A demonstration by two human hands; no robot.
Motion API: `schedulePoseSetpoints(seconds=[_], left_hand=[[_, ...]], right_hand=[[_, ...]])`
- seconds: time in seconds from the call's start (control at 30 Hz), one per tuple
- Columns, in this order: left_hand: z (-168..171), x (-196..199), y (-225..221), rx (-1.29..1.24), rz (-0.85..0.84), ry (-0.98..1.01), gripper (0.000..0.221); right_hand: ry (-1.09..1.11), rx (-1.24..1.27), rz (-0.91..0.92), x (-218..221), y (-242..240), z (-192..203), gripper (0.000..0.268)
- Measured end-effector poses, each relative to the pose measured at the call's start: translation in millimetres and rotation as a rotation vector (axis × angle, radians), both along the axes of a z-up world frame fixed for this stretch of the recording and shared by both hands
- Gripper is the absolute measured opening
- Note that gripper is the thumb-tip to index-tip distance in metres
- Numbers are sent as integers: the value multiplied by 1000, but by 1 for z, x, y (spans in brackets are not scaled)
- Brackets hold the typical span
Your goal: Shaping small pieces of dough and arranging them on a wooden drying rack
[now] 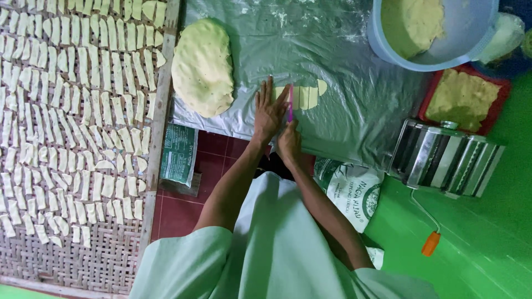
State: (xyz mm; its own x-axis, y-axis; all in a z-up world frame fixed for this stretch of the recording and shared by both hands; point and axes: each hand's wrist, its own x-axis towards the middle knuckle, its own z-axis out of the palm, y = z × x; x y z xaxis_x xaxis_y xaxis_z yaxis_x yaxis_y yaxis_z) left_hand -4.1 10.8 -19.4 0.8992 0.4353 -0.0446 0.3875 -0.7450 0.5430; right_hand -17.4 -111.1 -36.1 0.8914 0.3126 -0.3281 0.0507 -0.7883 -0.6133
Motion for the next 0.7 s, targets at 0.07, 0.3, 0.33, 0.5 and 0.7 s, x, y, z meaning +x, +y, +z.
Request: schedulePoseSetpoints(seconds=[0.07, 0.3, 0.33, 0.5, 0.7], left_hand=[[3, 1, 0, 1, -1, 4, 53], [12, -1, -4, 22, -4, -13, 54], [19, -2, -4, 37, -2, -18, 54], [5, -3, -2, 72, -4, -84, 57], [0, -6, 0, 34, -6, -99, 53]], right_hand=[[-23, -1, 20, 2, 1, -4, 17], [118, 3, 81, 15, 6, 2, 36], [66, -28, 58, 14, 10, 2, 27], [151, -76, 36, 32, 26, 48, 38], [213, -90, 38, 28, 25, 45, 39]])
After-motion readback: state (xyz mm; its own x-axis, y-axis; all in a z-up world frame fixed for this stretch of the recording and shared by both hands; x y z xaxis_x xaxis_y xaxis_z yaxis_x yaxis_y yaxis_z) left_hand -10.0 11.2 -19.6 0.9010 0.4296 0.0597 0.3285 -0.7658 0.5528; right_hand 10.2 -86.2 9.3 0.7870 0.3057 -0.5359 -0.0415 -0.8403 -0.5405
